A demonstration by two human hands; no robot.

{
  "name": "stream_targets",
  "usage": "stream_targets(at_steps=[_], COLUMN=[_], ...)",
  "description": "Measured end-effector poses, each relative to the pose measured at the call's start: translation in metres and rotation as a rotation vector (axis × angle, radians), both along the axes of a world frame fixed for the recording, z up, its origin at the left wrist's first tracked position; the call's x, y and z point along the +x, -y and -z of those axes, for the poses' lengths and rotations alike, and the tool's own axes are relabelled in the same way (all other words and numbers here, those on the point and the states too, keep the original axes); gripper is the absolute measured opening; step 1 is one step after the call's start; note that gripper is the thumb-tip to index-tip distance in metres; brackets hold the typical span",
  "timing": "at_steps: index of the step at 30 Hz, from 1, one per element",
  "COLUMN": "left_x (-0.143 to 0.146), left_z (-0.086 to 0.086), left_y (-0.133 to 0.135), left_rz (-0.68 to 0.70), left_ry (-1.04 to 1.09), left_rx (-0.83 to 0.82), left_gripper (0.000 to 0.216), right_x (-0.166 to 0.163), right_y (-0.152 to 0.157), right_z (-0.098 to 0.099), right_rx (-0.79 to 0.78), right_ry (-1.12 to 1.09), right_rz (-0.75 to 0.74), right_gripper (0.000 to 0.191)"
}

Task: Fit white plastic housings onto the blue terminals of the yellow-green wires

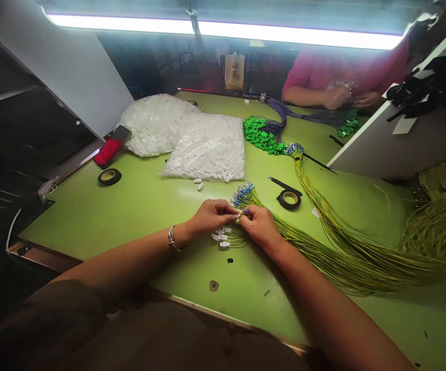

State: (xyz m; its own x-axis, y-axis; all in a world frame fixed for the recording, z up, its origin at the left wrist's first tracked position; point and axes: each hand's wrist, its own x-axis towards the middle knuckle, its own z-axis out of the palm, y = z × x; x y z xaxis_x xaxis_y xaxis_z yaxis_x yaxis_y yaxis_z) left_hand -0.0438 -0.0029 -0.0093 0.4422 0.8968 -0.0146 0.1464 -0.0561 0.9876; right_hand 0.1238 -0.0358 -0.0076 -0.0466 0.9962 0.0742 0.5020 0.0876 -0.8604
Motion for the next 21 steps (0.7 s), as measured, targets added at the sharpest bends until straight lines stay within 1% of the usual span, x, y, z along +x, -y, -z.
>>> stream_targets(at_steps=[2, 3, 5, 7, 8, 9, 10, 11, 13, 14, 15, 16, 19, 21], left_x=[-0.008, -0.012, -0.021, -0.028, -0.031, -0.034, -0.038, -0.041, -0.048, -0.052, -0.055, -0.058, -0.061, -0.061], left_z=[-0.003, -0.005, -0.012, -0.021, -0.026, -0.030, -0.033, -0.035, -0.034, -0.032, -0.029, -0.024, -0.014, -0.011], left_y=[-0.004, -0.005, -0.006, -0.007, -0.008, -0.010, -0.014, -0.019, -0.032, -0.039, -0.045, -0.051, -0.059, -0.059], left_rz=[0.123, 0.210, 0.438, 0.698, 0.778, 0.765, 0.647, 0.440, -0.073, -0.248, -0.335, -0.356, -0.278, -0.257], left_ry=[-0.050, -0.088, -0.165, -0.221, -0.255, -0.306, -0.380, -0.469, -0.647, -0.712, -0.769, -0.824, -0.959, -0.980], left_rx=[-0.062, -0.080, -0.078, -0.049, -0.029, -0.001, 0.043, 0.111, 0.288, 0.379, 0.443, 0.487, 0.531, 0.546], left_gripper=[0.018, 0.019, 0.020, 0.022, 0.022, 0.021, 0.020, 0.023, 0.030, 0.027, 0.023, 0.021, 0.021, 0.023], right_x=[0.001, 0.001, 0.001, 0.000, 0.000, -0.001, -0.001, -0.002, -0.002, -0.003, -0.003, -0.004, -0.005, -0.006], right_y=[-0.001, -0.001, 0.000, 0.000, 0.001, 0.002, 0.002, 0.003, 0.003, 0.004, 0.004, 0.003, 0.002, 0.001], right_z=[-0.002, -0.003, -0.004, -0.004, -0.003, -0.003, -0.002, -0.002, -0.002, -0.003, -0.003, -0.004, -0.005, -0.006], right_rx=[-0.069, -0.099, -0.148, -0.196, -0.217, -0.234, -0.245, -0.250, -0.257, -0.255, -0.245, -0.226, -0.148, -0.104], right_ry=[-0.048, -0.083, -0.157, -0.215, -0.238, -0.260, -0.283, -0.306, -0.321, -0.311, -0.293, -0.269, -0.216, -0.201], right_rz=[-0.028, -0.019, 0.038, 0.075, 0.081, 0.086, 0.094, 0.103, 0.112, 0.110, 0.106, 0.105, 0.112, 0.106], right_gripper=[0.017, 0.018, 0.022, 0.027, 0.029, 0.032, 0.034, 0.035, 0.031, 0.026, 0.022, 0.018, 0.013, 0.012])
